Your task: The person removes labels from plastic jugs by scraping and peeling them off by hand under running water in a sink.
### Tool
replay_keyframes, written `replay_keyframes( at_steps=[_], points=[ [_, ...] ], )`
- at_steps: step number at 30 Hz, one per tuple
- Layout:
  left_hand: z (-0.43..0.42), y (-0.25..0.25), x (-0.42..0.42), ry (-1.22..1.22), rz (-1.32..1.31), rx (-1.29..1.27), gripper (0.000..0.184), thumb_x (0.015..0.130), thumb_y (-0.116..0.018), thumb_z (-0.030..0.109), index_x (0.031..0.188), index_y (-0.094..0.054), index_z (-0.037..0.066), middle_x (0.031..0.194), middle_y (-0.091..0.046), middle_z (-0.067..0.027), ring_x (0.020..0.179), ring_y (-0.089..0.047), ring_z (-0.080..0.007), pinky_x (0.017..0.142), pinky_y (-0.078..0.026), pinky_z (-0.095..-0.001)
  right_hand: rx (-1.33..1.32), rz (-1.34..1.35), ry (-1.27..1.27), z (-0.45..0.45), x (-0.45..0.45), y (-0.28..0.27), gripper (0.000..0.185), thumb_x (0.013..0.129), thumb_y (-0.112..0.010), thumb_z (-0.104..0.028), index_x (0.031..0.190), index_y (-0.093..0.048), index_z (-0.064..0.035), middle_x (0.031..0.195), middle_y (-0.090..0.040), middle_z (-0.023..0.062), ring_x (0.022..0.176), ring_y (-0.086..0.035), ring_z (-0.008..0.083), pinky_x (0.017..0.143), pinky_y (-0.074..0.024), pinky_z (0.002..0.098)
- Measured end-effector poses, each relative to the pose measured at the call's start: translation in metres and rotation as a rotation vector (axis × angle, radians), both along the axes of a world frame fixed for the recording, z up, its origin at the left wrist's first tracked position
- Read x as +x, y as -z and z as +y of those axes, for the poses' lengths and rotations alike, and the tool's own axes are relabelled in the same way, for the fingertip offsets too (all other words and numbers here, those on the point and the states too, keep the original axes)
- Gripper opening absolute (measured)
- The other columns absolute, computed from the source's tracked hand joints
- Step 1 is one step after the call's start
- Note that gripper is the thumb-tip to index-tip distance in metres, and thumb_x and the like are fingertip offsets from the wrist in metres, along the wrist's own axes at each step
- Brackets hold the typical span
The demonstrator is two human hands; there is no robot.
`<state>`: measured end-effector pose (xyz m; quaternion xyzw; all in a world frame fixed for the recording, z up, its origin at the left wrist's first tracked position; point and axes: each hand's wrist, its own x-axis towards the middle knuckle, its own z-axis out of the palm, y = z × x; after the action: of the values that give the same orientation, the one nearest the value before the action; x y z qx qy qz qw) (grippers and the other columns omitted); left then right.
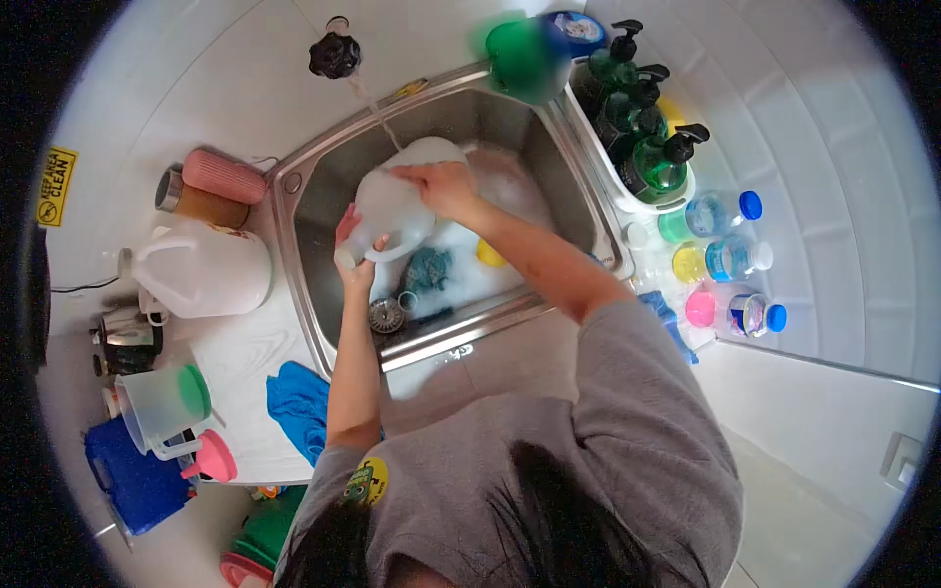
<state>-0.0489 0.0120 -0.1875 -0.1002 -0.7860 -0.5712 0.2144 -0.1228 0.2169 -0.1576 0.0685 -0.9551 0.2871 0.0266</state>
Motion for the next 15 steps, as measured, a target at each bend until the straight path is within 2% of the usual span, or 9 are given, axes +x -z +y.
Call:
replay_keyframes(
  at_steps=[2,7,12,15],
  points=[
    [-0.005,-0.002,-0.002,0.004,0.026,-0.011,0.053,0.055,-0.079,0.012,0.102,-0.056,0.004,0.121,-0.050,-0.0165,0.108,-0.050,-0.0296,0.091,-0.040,-0.0374,0.046,0.026,0.014,-0.002,0.002,-0.003,0.034,0.077,-0.051,-0.024,0.108,-0.061,-0.0325,0.080,-0.066,0.0060,0.059,-0.059,0.0291,0.051,-0.0454,0.0379],
    [-0.014,0.010,0.001,0.031,-0.018,-0.039,0.059,0.059,-0.077,0.010,0.111,-0.052,0.002,0.124,-0.047,-0.0169,0.110,-0.047,-0.0289,0.095,-0.037,-0.0374,-0.061,0.173,-0.015,0.006,0.017,0.020,0.035,0.076,-0.050,-0.023,0.108,-0.061,-0.0314,0.080,-0.065,0.0060,0.060,-0.059,0.0279,0.051,-0.0453,0.0363],
    [-0.002,0.002,-0.004,0.003,0.061,-0.053,0.055,0.055,-0.079,0.012,0.104,-0.056,0.004,0.119,-0.051,-0.0158,0.107,-0.050,-0.0282,0.090,-0.041,-0.0366,0.179,0.051,0.160,0.028,-0.021,0.032,0.036,0.075,-0.051,-0.022,0.108,-0.061,-0.0307,0.078,-0.065,0.0058,0.060,-0.058,0.0267,0.052,-0.0453,0.0349],
    [-0.005,-0.002,-0.006,-0.035,-0.038,0.032,0.058,0.057,-0.078,0.010,0.109,-0.053,0.003,0.122,-0.049,-0.0158,0.110,-0.048,-0.0278,0.093,-0.038,-0.0365,-0.230,0.133,-0.074,0.012,0.001,0.022,0.036,0.075,-0.050,-0.021,0.108,-0.061,-0.0305,0.076,-0.065,0.0059,0.059,-0.058,0.0270,0.052,-0.0448,0.0346]
  ],
)
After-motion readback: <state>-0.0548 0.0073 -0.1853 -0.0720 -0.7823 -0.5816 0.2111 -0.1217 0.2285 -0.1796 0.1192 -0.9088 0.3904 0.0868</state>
